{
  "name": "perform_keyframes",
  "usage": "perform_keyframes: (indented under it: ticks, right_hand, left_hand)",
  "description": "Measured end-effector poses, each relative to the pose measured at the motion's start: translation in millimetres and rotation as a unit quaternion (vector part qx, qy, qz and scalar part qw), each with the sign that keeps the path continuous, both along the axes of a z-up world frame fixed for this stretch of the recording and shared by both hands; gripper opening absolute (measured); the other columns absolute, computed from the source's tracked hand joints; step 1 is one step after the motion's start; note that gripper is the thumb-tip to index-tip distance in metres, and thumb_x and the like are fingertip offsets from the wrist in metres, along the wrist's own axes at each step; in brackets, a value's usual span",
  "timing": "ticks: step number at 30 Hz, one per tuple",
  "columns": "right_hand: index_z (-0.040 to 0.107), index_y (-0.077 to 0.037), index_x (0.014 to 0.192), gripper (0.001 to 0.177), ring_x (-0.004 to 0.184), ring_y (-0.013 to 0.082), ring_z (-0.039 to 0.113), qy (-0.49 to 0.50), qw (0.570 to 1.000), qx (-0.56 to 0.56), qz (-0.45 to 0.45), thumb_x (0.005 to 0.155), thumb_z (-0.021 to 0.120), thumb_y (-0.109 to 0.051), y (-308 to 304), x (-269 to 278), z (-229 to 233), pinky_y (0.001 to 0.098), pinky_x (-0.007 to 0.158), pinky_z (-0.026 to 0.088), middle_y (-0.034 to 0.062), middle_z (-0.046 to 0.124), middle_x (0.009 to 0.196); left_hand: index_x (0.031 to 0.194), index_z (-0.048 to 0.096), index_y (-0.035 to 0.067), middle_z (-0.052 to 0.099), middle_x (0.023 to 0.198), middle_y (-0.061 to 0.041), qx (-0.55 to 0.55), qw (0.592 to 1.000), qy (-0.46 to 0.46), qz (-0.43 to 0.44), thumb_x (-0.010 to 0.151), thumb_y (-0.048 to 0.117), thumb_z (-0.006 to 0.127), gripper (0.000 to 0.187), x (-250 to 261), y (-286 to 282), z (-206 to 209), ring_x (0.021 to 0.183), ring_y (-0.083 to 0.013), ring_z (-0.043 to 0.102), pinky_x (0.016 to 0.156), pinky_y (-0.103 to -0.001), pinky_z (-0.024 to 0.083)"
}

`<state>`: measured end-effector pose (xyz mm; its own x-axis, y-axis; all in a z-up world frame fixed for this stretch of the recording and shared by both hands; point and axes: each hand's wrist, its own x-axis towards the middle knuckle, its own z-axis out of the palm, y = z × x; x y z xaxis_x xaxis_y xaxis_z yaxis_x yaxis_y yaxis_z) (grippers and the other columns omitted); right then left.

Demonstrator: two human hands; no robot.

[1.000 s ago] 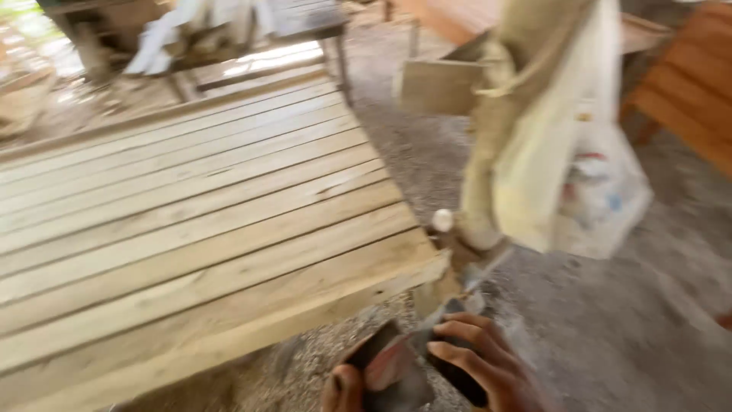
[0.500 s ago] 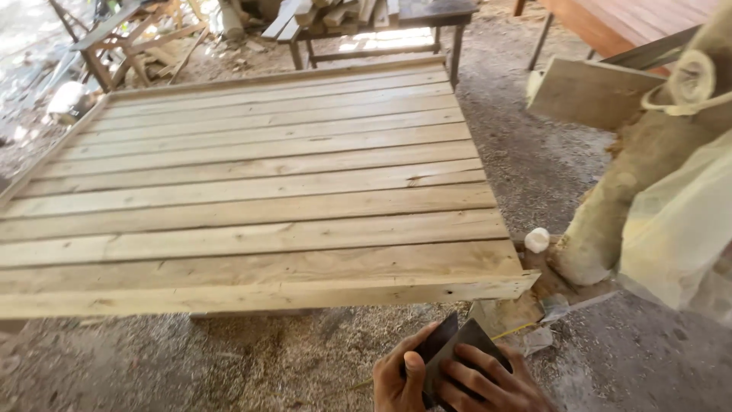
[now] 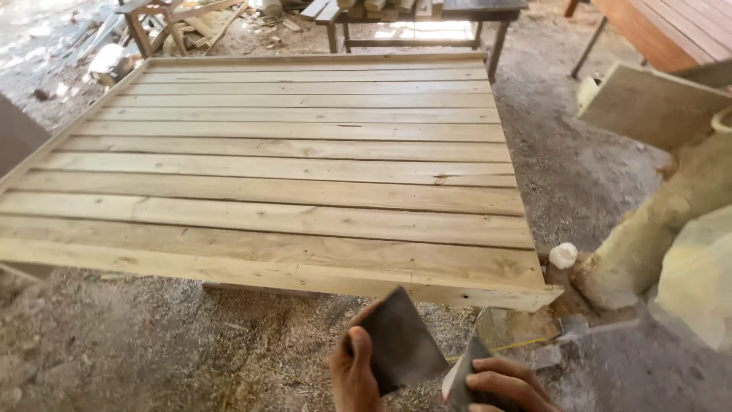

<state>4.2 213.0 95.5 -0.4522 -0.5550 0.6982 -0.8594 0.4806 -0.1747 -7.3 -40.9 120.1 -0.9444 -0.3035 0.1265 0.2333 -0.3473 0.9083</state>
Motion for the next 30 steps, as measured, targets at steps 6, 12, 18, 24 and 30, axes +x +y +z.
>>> perform_keyframes:
  ticks: [6, 12, 18, 24, 30]
  right_hand:
    - [0.069, -0.016, 0.111, 0.026, 0.128, 0.0337, 0.064, -0.042, 0.983, -0.170, 0.055, 0.087, 0.074, -0.024, 2.2, -22.7, 8.3, 0.0482, 0.108, 0.052, 0.0092, 0.068, 0.127]
    - [0.067, -0.018, 0.114, 0.033, 0.128, 0.0346, 0.057, 0.026, 0.997, 0.046, -0.053, 0.087, 0.069, -0.036, 27.6, -17.5, 64.7, 0.0546, 0.101, 0.047, 0.0091, 0.063, 0.127]
    - [0.066, -0.025, 0.118, 0.028, 0.132, 0.0298, 0.055, 0.045, 0.990, 0.135, -0.020, 0.094, 0.066, -0.039, 7.2, -3.1, 65.8, 0.0588, 0.099, 0.041, 0.0031, 0.062, 0.133]
    - [0.069, -0.017, 0.110, 0.020, 0.130, 0.0292, 0.064, -0.057, 0.992, -0.106, 0.047, 0.093, 0.072, -0.028, 5.9, -17.1, -12.5, 0.0496, 0.106, 0.052, 0.0063, 0.068, 0.127]
    - [0.068, -0.010, 0.110, 0.025, 0.131, 0.0323, 0.061, -0.042, 0.995, -0.092, -0.011, 0.090, 0.070, -0.025, 24.1, -17.1, 36.8, 0.0487, 0.110, 0.047, 0.0112, 0.067, 0.129]
  left_hand:
    - [0.136, 0.063, 0.000, 0.074, 0.129, -0.018, 0.139, 0.972, -0.095, -0.164, 0.096, 0.054, 0.043, 0.070, -7.3, 32.4, -72.9, 0.119, -0.0283, 0.070, 0.104, -0.041, 0.056]
    - [0.135, 0.063, -0.004, 0.074, 0.127, -0.019, 0.118, 0.974, -0.077, -0.177, 0.096, 0.051, 0.050, 0.069, -6.4, 40.2, -58.8, 0.116, -0.0276, 0.072, 0.103, -0.041, 0.056]
    - [0.133, 0.065, -0.004, 0.077, 0.124, -0.020, 0.044, 0.988, -0.093, -0.113, 0.095, 0.049, 0.054, 0.066, 2.5, 46.0, -67.5, 0.116, -0.0278, 0.074, 0.101, -0.041, 0.058]
    - [0.137, 0.061, -0.003, 0.075, 0.127, -0.021, 0.150, 0.982, -0.072, -0.087, 0.091, 0.056, 0.051, 0.075, -4.0, 48.0, -75.9, 0.118, -0.0318, 0.073, 0.102, -0.045, 0.058]
    - [0.133, 0.065, -0.005, 0.075, 0.129, -0.022, 0.088, 0.987, -0.049, -0.123, 0.095, 0.057, 0.047, 0.075, 0.8, 46.0, -90.7, 0.121, -0.0301, 0.072, 0.105, -0.040, 0.054]
